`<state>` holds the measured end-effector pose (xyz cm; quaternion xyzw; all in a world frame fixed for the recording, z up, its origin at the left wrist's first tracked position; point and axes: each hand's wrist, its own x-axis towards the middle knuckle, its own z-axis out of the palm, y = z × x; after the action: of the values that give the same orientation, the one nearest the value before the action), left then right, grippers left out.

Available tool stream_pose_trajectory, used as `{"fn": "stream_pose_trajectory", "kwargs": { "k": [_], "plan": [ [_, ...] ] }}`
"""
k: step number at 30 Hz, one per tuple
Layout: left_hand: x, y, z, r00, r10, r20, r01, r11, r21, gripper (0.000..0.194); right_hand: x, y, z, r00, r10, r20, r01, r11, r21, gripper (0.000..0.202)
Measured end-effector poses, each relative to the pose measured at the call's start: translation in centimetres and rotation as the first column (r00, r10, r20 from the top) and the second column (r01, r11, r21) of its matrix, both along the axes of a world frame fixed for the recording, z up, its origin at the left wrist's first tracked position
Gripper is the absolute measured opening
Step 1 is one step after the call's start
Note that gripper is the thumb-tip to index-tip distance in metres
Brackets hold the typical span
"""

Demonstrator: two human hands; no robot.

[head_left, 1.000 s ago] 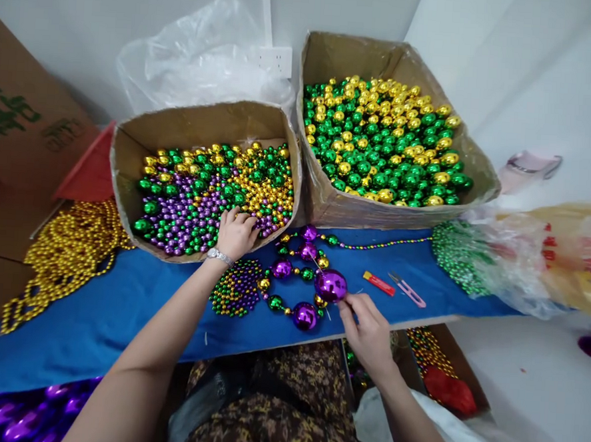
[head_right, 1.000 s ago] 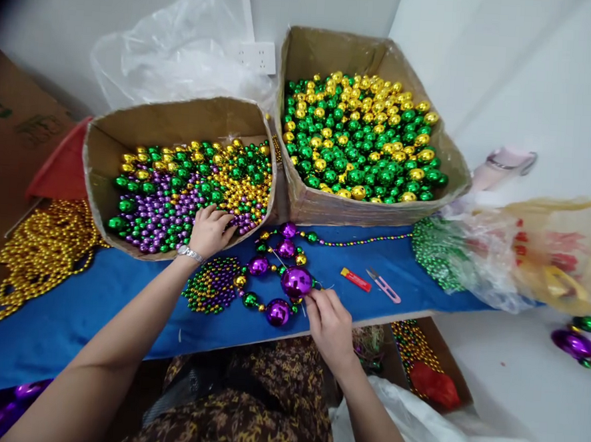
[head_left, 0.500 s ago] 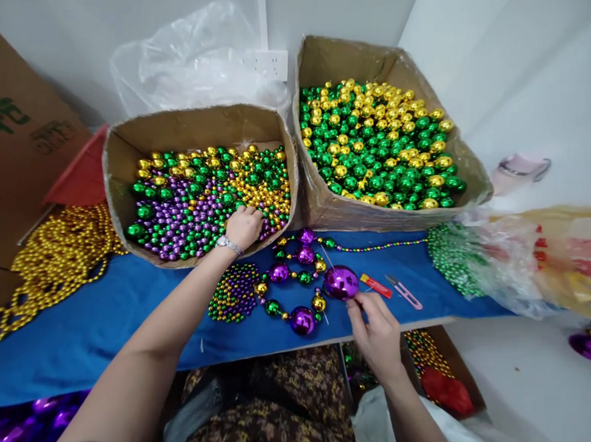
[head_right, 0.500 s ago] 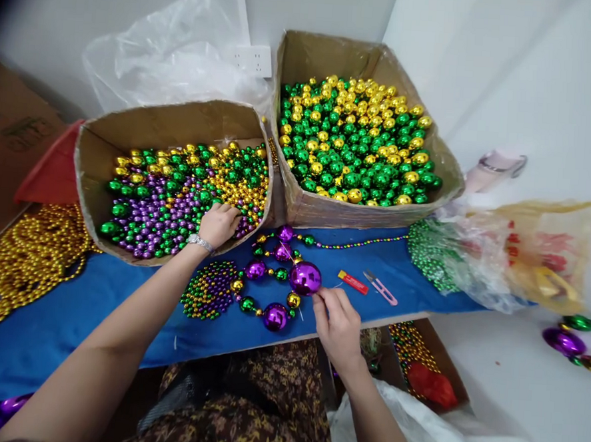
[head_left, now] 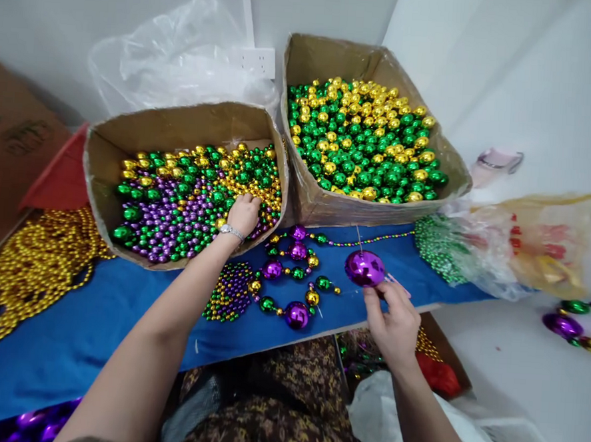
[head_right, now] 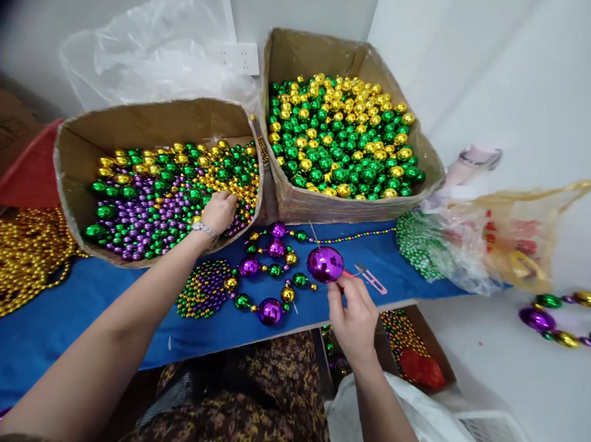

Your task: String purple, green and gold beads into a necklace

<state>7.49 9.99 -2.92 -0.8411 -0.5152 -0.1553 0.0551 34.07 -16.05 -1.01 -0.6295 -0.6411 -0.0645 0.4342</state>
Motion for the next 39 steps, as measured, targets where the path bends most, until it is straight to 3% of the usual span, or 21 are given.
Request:
{"fn": "stream_pose_trajectory", "kwargs": {
  "k": [5, 11, 19, 25, 28, 39],
  "plan": [
    [0.1, -0.3, -1.0, 0.998, 0.036, 0.047, -0.037, 0.999, 0.029, 0.032, 0.5, -0.5, -0.3, 1.0, -0.018, -0.022, 0.018, 1.0, -0.007, 0.006],
    [0.1, 0.1, -2.4, 0.994, -0.004, 0.112, -0.007, 0.995, 0.098, 0.032, 0.9, -1.5, 0.1, 0.997, -0.079, -0.014, 0.079, 0.997, -0.02, 0.004],
    [0.0, 0.4, -3.0, 0.984, -0.051, 0.169, 0.031, 0.992, 0.12, 0.031, 0.6, -2.3, 0.6, 0.995, -0.093, -0.029, 0.093, 0.995, -0.023, 0.005],
    [0.0, 0.3, -2.4, 0.994, -0.045, 0.098, 0.035, 0.995, 0.095, 0.033, 0.6, -2.1, 1.2, 0.996, -0.09, -0.026, 0.09, 0.996, -0.003, 0.005],
    [-0.1, 0.2, -1.9, 0.999, -0.039, 0.016, 0.038, 0.997, 0.061, 0.036, 0.4, -1.5, 2.5, 0.998, -0.052, -0.035, 0.052, 0.998, 0.024, 0.006],
    [0.7, -0.6, 0.4, 0.998, -0.06, 0.006, 0.06, 0.998, -0.01, 0.039, 0.3, 1.3, 7.3, 0.997, 0.046, -0.064, -0.039, 0.992, 0.116, 0.011]
  ]
}}
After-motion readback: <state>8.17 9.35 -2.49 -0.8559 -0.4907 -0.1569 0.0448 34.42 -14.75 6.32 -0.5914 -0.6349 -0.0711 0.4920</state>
